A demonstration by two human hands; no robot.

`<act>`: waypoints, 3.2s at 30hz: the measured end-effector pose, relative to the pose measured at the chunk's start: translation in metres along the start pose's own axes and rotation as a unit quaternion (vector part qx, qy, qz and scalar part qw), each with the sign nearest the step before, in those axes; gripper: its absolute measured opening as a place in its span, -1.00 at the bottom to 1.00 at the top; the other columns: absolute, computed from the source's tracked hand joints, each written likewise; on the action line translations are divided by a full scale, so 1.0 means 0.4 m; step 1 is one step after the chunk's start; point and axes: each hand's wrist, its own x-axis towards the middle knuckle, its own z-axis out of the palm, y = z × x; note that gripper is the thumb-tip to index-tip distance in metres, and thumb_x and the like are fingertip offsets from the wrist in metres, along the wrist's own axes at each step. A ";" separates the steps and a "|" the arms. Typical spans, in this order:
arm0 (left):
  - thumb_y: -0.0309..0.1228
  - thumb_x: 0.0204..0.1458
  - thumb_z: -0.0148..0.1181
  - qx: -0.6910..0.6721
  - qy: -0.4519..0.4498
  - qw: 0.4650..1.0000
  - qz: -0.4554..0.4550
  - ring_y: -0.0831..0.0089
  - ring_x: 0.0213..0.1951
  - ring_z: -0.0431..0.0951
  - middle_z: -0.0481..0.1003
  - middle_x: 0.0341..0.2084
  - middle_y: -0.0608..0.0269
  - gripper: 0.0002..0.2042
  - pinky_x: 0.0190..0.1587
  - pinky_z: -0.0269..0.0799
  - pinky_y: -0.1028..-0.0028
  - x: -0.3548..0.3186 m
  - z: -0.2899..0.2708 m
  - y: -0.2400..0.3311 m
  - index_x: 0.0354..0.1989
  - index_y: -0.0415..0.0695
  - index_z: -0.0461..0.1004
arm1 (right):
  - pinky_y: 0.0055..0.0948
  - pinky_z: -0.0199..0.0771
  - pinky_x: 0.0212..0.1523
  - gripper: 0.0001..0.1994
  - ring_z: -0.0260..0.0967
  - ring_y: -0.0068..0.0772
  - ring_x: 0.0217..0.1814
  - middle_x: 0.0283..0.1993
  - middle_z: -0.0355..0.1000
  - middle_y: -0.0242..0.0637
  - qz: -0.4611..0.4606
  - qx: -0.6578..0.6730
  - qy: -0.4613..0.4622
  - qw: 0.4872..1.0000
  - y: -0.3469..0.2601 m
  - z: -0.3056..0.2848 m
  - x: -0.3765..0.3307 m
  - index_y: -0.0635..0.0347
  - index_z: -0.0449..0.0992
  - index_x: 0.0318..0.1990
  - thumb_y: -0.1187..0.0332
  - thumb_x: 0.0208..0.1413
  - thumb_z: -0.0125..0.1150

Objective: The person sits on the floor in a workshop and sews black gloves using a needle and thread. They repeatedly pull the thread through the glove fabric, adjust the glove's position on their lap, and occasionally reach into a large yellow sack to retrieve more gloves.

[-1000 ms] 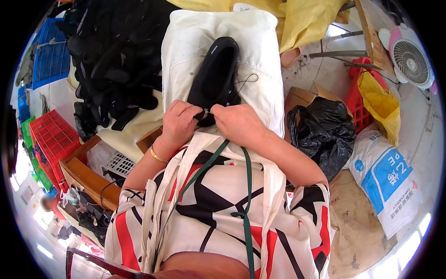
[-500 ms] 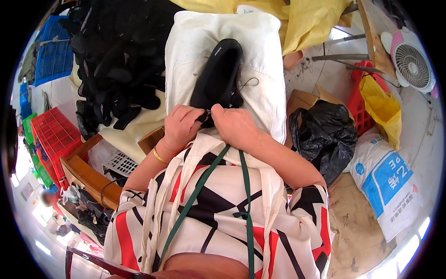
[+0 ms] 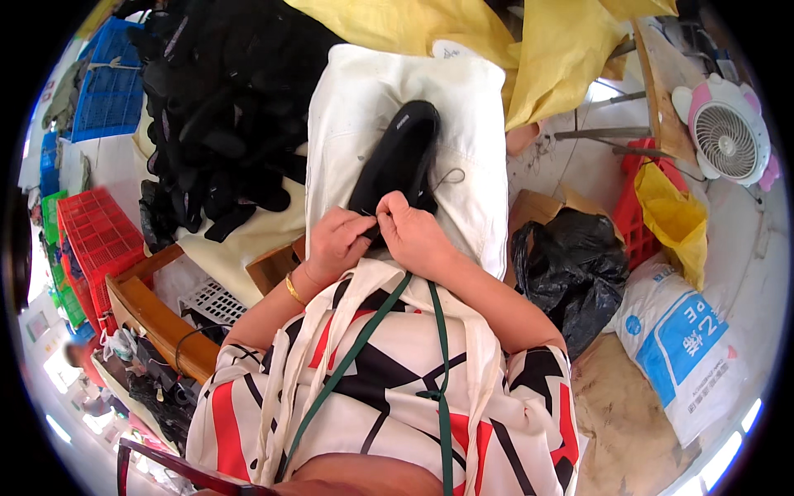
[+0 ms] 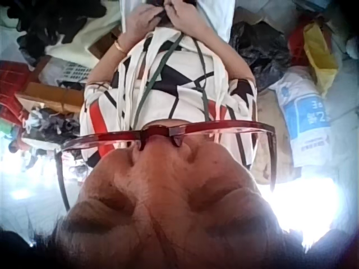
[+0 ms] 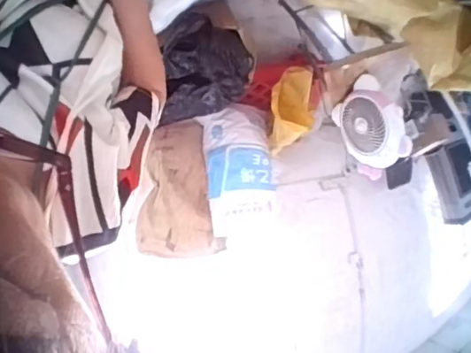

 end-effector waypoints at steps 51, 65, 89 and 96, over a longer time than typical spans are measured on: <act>-0.66 -0.23 0.31 -0.019 -0.112 0.993 -0.021 0.20 -0.32 0.52 0.52 -0.40 0.17 -0.69 -0.30 0.48 0.35 0.052 -0.071 -0.003 -0.23 -0.14 0.60 | -0.34 0.51 -0.27 -0.86 0.50 -0.07 -0.25 -0.20 0.51 -0.10 -0.074 -0.079 0.063 0.992 -0.031 -0.128 -0.030 0.17 0.45 -0.10 0.51 0.19 0.11; -0.37 -0.01 0.29 -0.015 -0.219 0.975 -0.039 0.10 -0.25 0.51 0.50 -0.38 0.13 -0.87 -0.19 0.45 0.24 0.101 -0.081 -0.014 -0.31 -0.10 0.59 | -0.34 0.44 -0.23 -0.95 0.36 -0.27 -0.27 -0.41 0.32 -0.33 -0.366 -0.395 0.026 0.842 -0.019 -0.090 0.030 0.07 0.42 -0.43 0.36 -0.08 0.11; -0.28 0.04 0.29 0.000 -0.264 0.961 -0.082 0.13 -0.30 0.54 0.54 -0.44 0.12 -0.81 -0.23 0.47 0.25 0.107 -0.079 -0.004 -0.30 -0.13 0.62 | -0.07 0.34 -0.42 -0.72 0.36 0.07 -0.46 -0.54 0.34 -0.04 -0.178 -0.074 0.306 0.932 0.001 -0.034 0.150 0.26 0.37 -0.55 0.33 0.16 0.17; -0.12 -0.02 0.37 -0.050 -0.207 0.960 -0.182 0.19 -0.28 0.54 0.52 -0.43 0.08 -0.62 -0.23 0.47 0.30 0.079 -0.093 0.030 -0.26 -0.22 0.55 | -0.14 0.33 -0.44 -0.74 0.35 0.03 -0.48 -0.52 0.36 -0.04 -0.181 -0.026 0.305 0.935 0.004 -0.053 0.096 0.29 0.44 -0.50 0.33 0.18 0.20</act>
